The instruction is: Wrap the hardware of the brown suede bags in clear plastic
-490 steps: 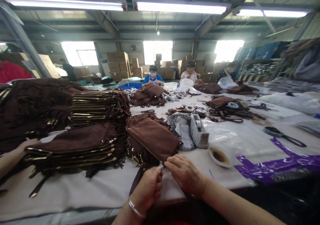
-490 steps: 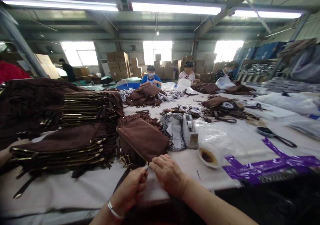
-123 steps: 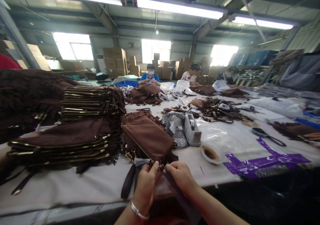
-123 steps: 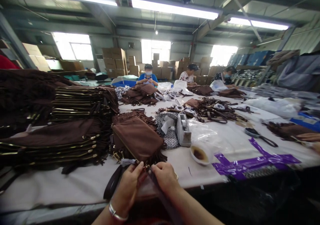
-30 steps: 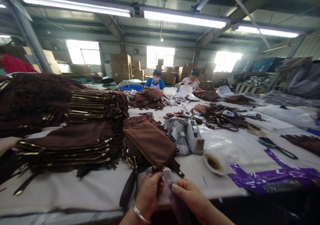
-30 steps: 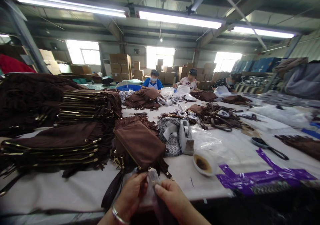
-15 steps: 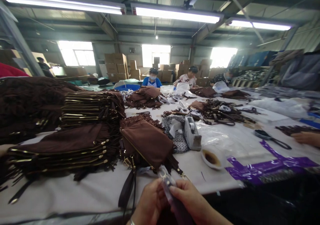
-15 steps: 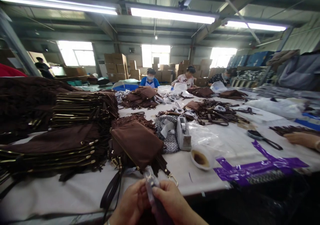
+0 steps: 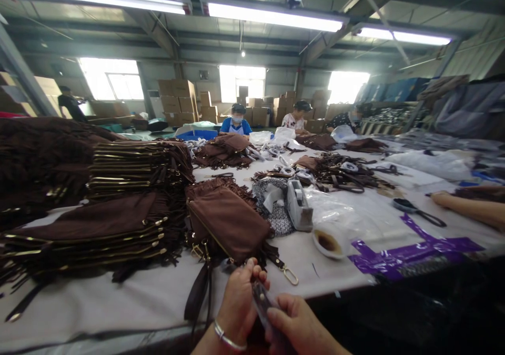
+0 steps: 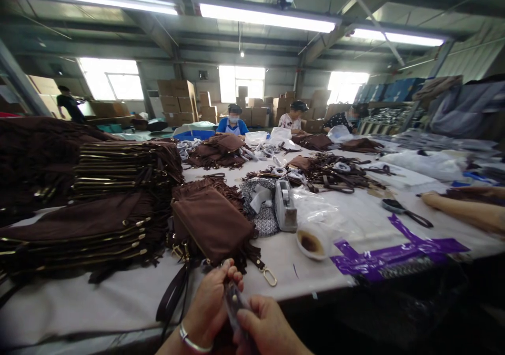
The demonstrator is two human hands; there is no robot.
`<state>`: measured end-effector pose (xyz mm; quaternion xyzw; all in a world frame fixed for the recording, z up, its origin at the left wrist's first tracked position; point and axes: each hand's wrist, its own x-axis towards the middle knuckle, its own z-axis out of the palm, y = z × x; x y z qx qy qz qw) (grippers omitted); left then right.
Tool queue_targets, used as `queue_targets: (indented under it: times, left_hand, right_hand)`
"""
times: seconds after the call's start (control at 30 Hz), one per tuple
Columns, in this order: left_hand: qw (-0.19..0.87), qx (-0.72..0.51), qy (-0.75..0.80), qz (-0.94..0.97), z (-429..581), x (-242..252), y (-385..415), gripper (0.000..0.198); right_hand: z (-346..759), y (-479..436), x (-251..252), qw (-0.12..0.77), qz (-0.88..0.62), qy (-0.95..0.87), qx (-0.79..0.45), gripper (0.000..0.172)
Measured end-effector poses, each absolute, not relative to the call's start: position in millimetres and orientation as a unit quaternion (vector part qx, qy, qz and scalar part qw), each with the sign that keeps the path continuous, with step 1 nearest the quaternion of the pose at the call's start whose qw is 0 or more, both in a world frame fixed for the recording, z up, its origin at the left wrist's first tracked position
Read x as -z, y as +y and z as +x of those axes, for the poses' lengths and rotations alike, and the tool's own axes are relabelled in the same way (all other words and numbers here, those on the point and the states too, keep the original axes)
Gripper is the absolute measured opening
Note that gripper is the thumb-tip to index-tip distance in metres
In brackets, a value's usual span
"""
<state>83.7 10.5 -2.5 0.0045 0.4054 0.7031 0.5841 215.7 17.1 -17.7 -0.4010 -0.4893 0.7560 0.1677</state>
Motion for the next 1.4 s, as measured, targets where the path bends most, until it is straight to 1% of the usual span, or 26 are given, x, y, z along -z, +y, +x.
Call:
queue_targets:
  times: [0.07,0.1,0.2,0.27,0.37,0.53,0.63,0.7,0.77,0.87,0.97,1.13,1.3,1.4]
  left_hand:
    - [0.582,-0.711,0.394,0.018,82.2,-0.7,13.4,0.009]
    - [0.582,-0.714,0.389,0.019,81.3,-2.0,15.3,0.011]
    - [0.589,-0.711,0.384,0.004,78.1,-4.2,21.4,0.028]
    - [0.599,-0.696,0.396,-0.005,76.4,-4.6,25.1,0.034]
    - [0.603,-0.680,0.417,0.008,75.4,-4.6,28.7,0.030]
    - [0.615,-0.684,0.390,0.027,72.3,-4.6,26.3,0.029]
    - [0.641,-0.673,0.369,-0.001,65.0,-3.3,18.9,0.027]
    - [0.637,-0.674,0.374,-0.017,59.6,-1.6,14.0,0.029]
    - [0.607,-0.685,0.403,-0.017,55.9,0.3,11.5,0.031]
    - [0.556,-0.692,0.461,0.001,55.1,1.2,13.4,0.028]
    - [0.537,-0.688,0.489,0.008,56.5,-0.9,18.1,0.024]
    - [0.557,-0.687,0.467,0.009,53.5,-4.8,21.5,0.021]
    - [0.584,-0.669,0.460,-0.013,46.7,-7.6,19.2,0.020]
    - [0.588,-0.663,0.463,-0.011,47.2,-9.8,17.0,0.024]
  right_hand:
    - [215.1,15.4,15.5,0.167,-0.407,-0.484,-0.757,0.048]
    - [214.7,14.9,14.6,0.167,-0.404,-0.484,-0.758,0.046]
    - [214.3,13.9,14.7,0.173,-0.390,-0.499,-0.754,0.041]
    - [214.8,13.5,16.7,0.170,-0.392,-0.506,-0.749,0.039]
    - [215.7,13.4,19.3,0.158,-0.400,-0.504,-0.749,0.041]
    - [214.8,15.4,19.5,0.143,-0.390,-0.495,-0.763,0.055]
    - [215.7,17.8,20.6,0.152,-0.406,-0.493,-0.754,0.051]
    - [217.1,19.1,22.4,0.156,-0.411,-0.491,-0.752,0.049]
    - [217.9,19.8,24.4,0.148,-0.416,-0.495,-0.749,0.049]
    - [215.9,20.4,26.5,0.147,-0.410,-0.509,-0.743,0.051]
    - [211.0,23.2,26.7,0.152,-0.401,-0.521,-0.738,0.054]
    - [202.1,32.1,25.4,0.165,-0.394,-0.539,-0.726,0.057]
    - [199.6,35.2,27.6,0.170,-0.372,-0.572,-0.711,0.052]
    - [200.6,33.2,27.1,0.179,-0.362,-0.573,-0.713,0.051]
